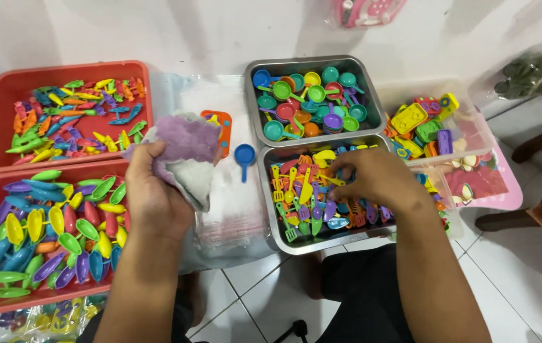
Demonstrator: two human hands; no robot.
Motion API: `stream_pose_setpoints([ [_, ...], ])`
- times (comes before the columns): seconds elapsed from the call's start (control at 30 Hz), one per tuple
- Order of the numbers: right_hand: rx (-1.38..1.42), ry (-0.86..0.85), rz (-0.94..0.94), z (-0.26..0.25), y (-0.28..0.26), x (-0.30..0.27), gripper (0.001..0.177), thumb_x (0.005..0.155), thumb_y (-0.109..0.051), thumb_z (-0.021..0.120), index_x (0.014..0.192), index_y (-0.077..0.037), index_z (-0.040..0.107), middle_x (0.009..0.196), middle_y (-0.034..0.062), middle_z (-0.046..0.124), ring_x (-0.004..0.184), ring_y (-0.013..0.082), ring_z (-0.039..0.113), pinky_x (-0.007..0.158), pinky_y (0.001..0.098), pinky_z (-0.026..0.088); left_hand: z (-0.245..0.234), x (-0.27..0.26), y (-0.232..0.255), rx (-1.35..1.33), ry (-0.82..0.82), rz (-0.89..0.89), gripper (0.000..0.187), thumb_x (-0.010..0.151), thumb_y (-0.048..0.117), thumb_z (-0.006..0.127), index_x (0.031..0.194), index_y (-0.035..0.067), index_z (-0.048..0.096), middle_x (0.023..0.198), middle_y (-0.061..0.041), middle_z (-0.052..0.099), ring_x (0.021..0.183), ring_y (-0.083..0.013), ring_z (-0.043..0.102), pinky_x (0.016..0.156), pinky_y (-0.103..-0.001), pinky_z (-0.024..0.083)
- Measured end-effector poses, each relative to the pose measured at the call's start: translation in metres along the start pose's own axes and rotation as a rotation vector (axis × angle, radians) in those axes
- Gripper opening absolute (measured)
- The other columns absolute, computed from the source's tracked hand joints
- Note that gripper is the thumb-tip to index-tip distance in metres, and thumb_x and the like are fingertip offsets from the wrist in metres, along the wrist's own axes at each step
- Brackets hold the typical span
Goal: Wiping small plastic toy components with a cloth and sorting them into different plastic trays.
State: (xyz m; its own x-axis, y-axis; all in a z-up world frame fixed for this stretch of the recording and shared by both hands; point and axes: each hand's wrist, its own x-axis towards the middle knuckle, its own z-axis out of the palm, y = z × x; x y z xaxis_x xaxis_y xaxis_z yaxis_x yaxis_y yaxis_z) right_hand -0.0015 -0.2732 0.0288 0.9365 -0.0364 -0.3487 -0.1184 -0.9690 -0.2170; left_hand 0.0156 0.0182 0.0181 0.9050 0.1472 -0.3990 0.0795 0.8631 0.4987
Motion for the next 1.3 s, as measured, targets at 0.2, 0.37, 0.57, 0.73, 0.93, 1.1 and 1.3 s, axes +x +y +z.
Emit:
stream_pose_setpoints([
  [0.2,-0.081,0.028,-0.041,0.015,0.016,0.013,0.023,0.075,-0.036,0.08,0.096,-0.026,0.082,0.088,-0.0012,0.08,0.094,0.0344,0.074,0.082,0.0468,0.057,-0.001,0.001,-0.004,0.094,0.041,0.017,0.021,0.077,0.016,0.064,0.095,0.01,0.072,0.089,-0.011,0.075,0.077,-0.026,0.074,0.076,-0.044,0.064],
  [0.37,0.204,0.331,-0.263,0.007,0.032,0.015,0.016,0.084,-0.02,0.076,0.097,-0.012,0.081,0.089,0.0111,0.076,0.08,0.0307,0.072,0.074,0.0433,0.056,-0.029,0.026,-0.015,0.236,0.077,0.044,0.026,0.08,0.025,0.067,0.103,0.012,0.071,0.09,-0.006,0.072,0.076,-0.022,0.071,0.072,-0.04,0.06],
  [0.57,0.752,0.438,-0.29,0.017,0.049,0.022,0.015,0.09,-0.003,0.071,0.103,-0.006,0.079,0.068,0.0044,0.064,0.068,0.0102,0.054,0.063,0.0241,0.047,-0.023,0.022,-0.018,0.476,0.049,0.192,0.024,0.088,0.025,0.072,0.104,0.006,0.068,0.079,-0.007,0.066,0.063,-0.016,0.067,0.059,-0.035,0.057],
  [0.73,1.085,0.435,-0.477,0.025,0.02,0.024,0.01,0.093,0.0,0.071,0.102,0.003,0.075,0.075,0.0115,0.069,0.074,0.0152,0.063,0.074,0.0294,0.056,-0.03,0.011,-0.038,0.7,0.004,0.273,0.023,0.098,0.03,0.064,0.104,0.009,0.071,0.081,-0.007,0.068,0.067,-0.0152,0.064,0.062,-0.034,0.054],
  [0.93,1.075,0.348,-0.682,0.033,-0.041,0.018,0.011,0.088,0.002,0.076,0.1,0.004,0.078,0.075,0.0156,0.069,0.069,0.0169,0.063,0.066,0.0302,0.054,-0.025,-0.002,-0.051,0.76,-0.187,0.237,0.039,0.104,0.032,0.052,0.117,0.001,0.072,0.101,-0.009,0.07,0.093,-0.0176,0.063,0.092,-0.04,0.052],
  [1.1,1.025,0.358,-0.624,0.042,-0.071,0.029,0.024,0.086,0.0,0.079,0.111,0.001,0.078,0.074,0.0073,0.066,0.069,0.011,0.056,0.063,0.0266,0.05,-0.014,-0.013,-0.034,0.812,-0.355,0.258,0.025,0.1,0.028,0.065,0.11,0.008,0.077,0.085,-0.001,0.071,0.077,-0.0075,0.061,0.075,-0.031,0.056],
  [1.3,1.286,0.43,-0.548,0.047,-0.092,0.034,0.027,0.085,-0.003,0.084,0.108,0.001,0.073,0.083,0.0075,0.072,0.073,0.0081,0.065,0.069,0.0228,0.056,-0.002,-0.024,-0.022,0.902,-0.217,0.383,0.01,0.082,0.017,0.083,0.08,0.009,0.077,0.062,0.0,0.067,0.057,-0.0077,0.056,0.056,-0.027,0.049],
])
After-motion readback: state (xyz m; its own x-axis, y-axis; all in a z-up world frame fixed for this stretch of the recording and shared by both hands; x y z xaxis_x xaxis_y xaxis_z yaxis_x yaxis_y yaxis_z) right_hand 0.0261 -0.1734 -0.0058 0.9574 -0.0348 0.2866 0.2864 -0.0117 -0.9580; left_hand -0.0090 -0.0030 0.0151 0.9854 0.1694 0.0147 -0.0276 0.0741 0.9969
